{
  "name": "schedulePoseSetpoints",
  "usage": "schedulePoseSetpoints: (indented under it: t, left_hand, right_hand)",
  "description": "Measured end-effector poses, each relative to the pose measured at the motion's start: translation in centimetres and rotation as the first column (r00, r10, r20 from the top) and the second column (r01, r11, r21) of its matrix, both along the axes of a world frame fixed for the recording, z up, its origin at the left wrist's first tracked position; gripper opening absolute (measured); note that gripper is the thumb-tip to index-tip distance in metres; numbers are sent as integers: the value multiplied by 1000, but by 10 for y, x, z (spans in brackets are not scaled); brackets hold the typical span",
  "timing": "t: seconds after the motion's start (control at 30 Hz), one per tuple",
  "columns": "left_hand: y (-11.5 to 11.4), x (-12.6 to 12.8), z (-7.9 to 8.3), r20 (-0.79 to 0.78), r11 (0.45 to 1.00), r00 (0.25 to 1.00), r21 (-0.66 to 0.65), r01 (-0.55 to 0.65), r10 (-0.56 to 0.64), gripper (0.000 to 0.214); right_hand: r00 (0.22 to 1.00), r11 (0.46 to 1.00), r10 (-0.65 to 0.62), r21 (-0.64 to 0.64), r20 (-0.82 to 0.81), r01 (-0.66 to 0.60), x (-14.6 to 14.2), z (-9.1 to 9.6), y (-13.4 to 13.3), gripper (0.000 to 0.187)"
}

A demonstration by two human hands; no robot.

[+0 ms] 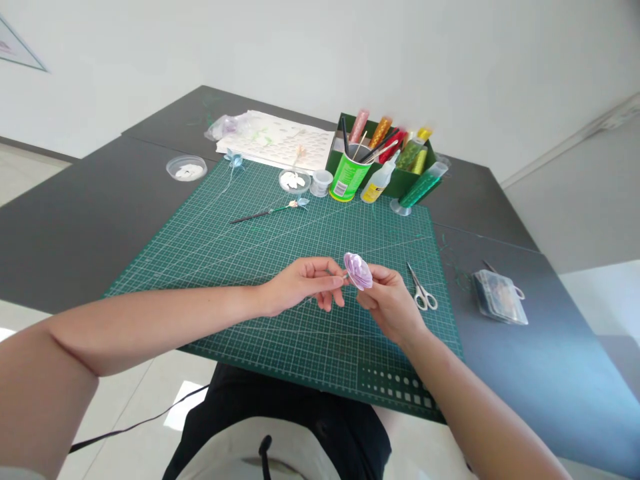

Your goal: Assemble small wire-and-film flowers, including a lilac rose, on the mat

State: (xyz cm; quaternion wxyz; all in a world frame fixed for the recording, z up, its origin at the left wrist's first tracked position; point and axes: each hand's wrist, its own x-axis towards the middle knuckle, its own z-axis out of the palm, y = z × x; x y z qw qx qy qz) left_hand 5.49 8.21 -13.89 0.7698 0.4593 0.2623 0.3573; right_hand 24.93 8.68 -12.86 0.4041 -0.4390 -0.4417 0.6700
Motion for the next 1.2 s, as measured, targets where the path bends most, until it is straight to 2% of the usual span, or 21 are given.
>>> schedulePoseSetpoints:
  t: [0.37,0.53,0.93,1.2]
  left_hand:
    - [0,1,-1,6,999,1000,35,24,-24,21]
    - [1,0,0,-21,999,999,-6,41,-41,19]
    - [1,-4,6,11,970,973,-85,229,-229,24]
    - [-1,-3,6,11,950,950,-13,312,-312,28]
  right_hand:
    - [997,997,-63,36,41,61,-2,2,3,16]
    - [996,996,-73,56,45,70,-2,3,2,13]
    - [1000,996,7,84,16,-8,2,-7,4,6]
    - [998,995,56,82,16,-57,-3,-1,0,12]
